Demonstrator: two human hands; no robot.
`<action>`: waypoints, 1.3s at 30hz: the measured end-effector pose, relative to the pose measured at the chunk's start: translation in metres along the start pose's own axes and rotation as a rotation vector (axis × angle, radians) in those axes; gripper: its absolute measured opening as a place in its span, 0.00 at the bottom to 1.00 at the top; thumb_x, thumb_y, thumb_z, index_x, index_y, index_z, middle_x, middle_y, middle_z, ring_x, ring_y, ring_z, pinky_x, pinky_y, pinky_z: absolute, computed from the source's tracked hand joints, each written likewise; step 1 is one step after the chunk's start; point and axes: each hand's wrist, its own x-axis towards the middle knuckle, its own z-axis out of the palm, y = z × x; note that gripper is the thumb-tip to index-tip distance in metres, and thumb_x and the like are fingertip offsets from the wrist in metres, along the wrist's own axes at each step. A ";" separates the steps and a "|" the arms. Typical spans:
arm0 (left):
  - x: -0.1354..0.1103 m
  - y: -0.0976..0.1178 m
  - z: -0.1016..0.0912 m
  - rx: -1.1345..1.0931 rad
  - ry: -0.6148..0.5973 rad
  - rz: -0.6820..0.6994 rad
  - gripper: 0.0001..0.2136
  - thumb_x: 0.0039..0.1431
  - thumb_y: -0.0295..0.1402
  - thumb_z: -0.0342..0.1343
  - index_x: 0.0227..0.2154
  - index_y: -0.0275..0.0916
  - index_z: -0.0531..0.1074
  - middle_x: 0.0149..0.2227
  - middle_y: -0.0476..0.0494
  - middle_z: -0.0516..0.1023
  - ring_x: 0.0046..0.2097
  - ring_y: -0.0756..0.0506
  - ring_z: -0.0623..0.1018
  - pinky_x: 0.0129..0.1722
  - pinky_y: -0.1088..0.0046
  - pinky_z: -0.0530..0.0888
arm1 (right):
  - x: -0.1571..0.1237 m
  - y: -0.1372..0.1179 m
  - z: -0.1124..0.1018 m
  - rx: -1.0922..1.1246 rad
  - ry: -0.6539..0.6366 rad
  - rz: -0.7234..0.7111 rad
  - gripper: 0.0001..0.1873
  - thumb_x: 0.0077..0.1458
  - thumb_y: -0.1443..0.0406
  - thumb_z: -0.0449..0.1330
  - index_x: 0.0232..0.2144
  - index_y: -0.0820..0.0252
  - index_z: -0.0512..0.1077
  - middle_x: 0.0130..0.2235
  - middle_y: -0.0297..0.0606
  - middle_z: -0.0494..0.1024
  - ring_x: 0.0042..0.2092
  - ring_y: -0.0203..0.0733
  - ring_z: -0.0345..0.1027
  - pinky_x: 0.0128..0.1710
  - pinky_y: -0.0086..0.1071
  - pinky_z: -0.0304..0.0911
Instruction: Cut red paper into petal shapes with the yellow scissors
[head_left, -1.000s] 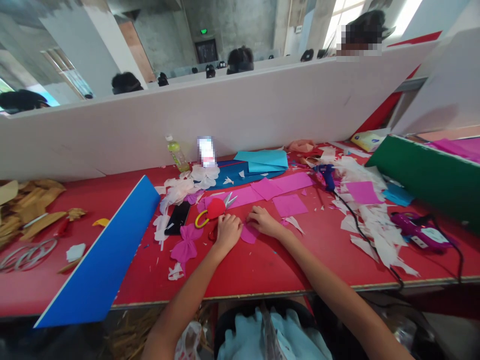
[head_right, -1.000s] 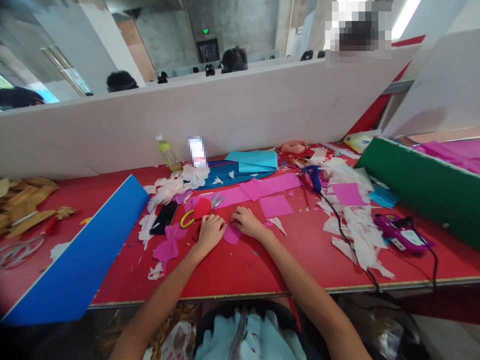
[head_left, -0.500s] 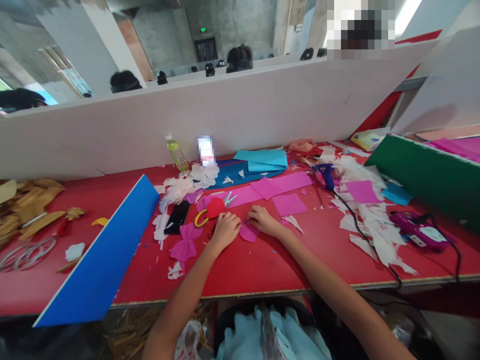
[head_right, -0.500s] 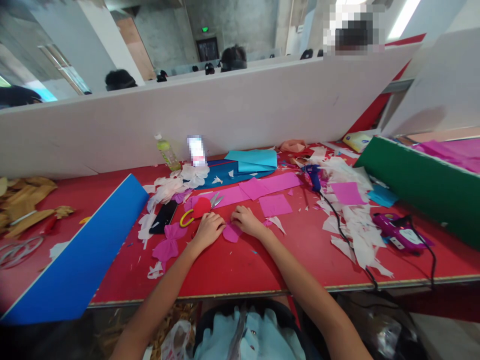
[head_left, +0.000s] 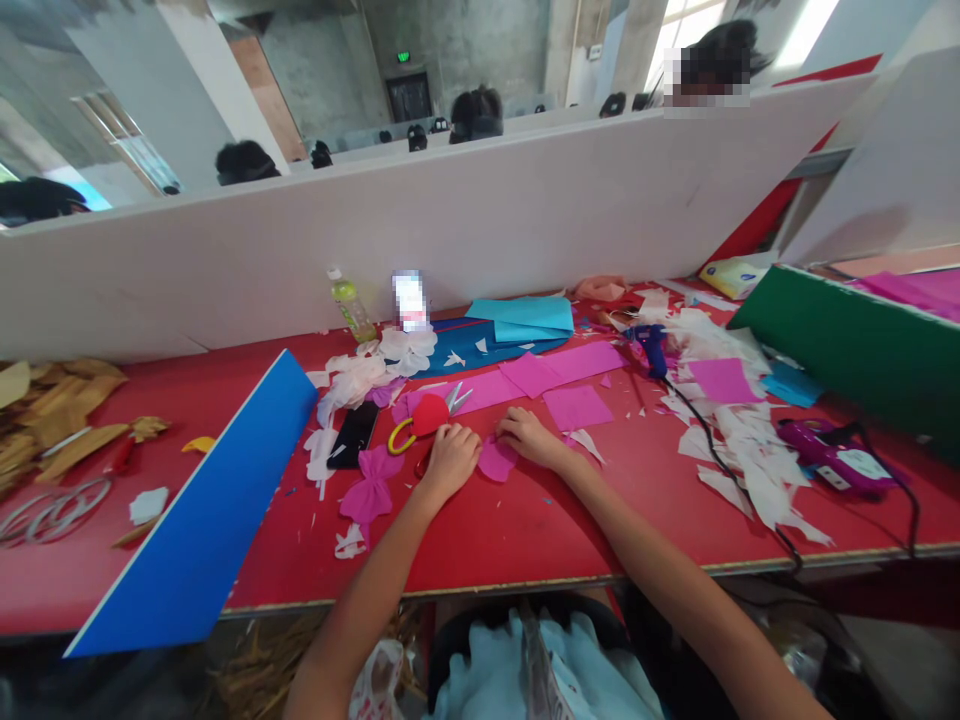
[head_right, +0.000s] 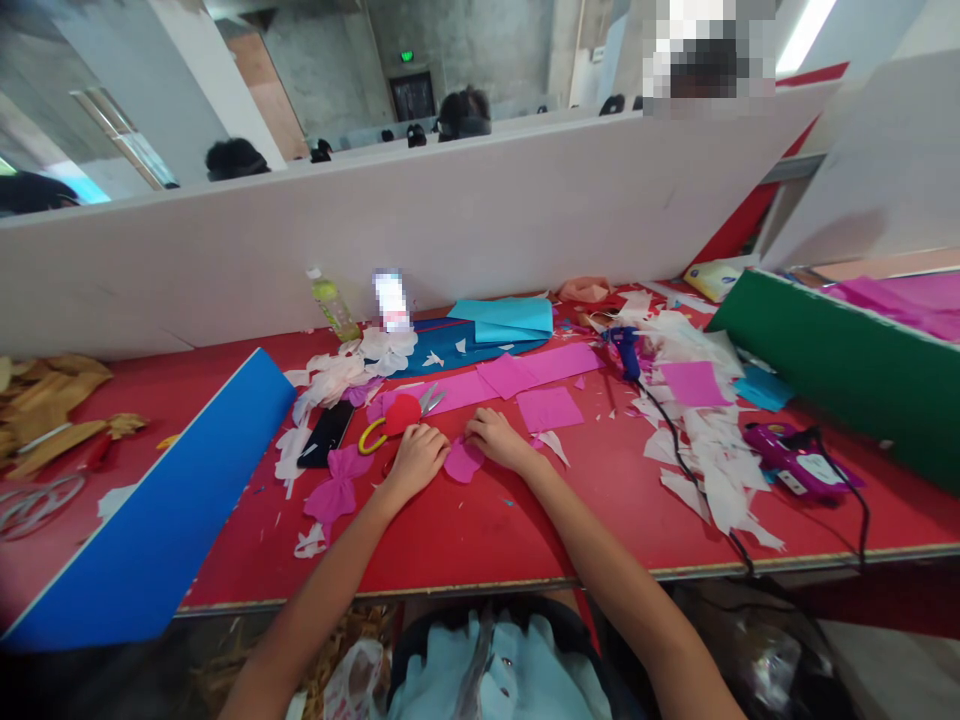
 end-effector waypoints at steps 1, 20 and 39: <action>0.000 0.000 0.000 0.010 -0.003 0.001 0.06 0.59 0.31 0.47 0.30 0.39 0.68 0.32 0.45 0.71 0.39 0.46 0.66 0.42 0.65 0.59 | 0.000 0.000 0.000 -0.009 0.000 -0.001 0.07 0.55 0.70 0.52 0.31 0.60 0.70 0.35 0.38 0.65 0.39 0.39 0.57 0.39 0.32 0.51; 0.001 0.003 0.000 0.074 -0.014 0.032 0.08 0.60 0.32 0.44 0.32 0.38 0.68 0.33 0.44 0.71 0.40 0.45 0.66 0.46 0.63 0.58 | 0.003 -0.014 0.005 -0.041 0.012 -0.066 0.06 0.54 0.69 0.54 0.34 0.59 0.71 0.35 0.39 0.65 0.39 0.40 0.57 0.38 0.32 0.50; 0.001 0.003 -0.003 0.013 0.000 0.011 0.07 0.59 0.31 0.46 0.32 0.39 0.68 0.33 0.44 0.71 0.40 0.45 0.67 0.46 0.62 0.57 | 0.004 -0.003 0.002 -0.077 0.026 -0.010 0.06 0.53 0.71 0.54 0.32 0.59 0.70 0.35 0.39 0.65 0.39 0.40 0.56 0.38 0.32 0.50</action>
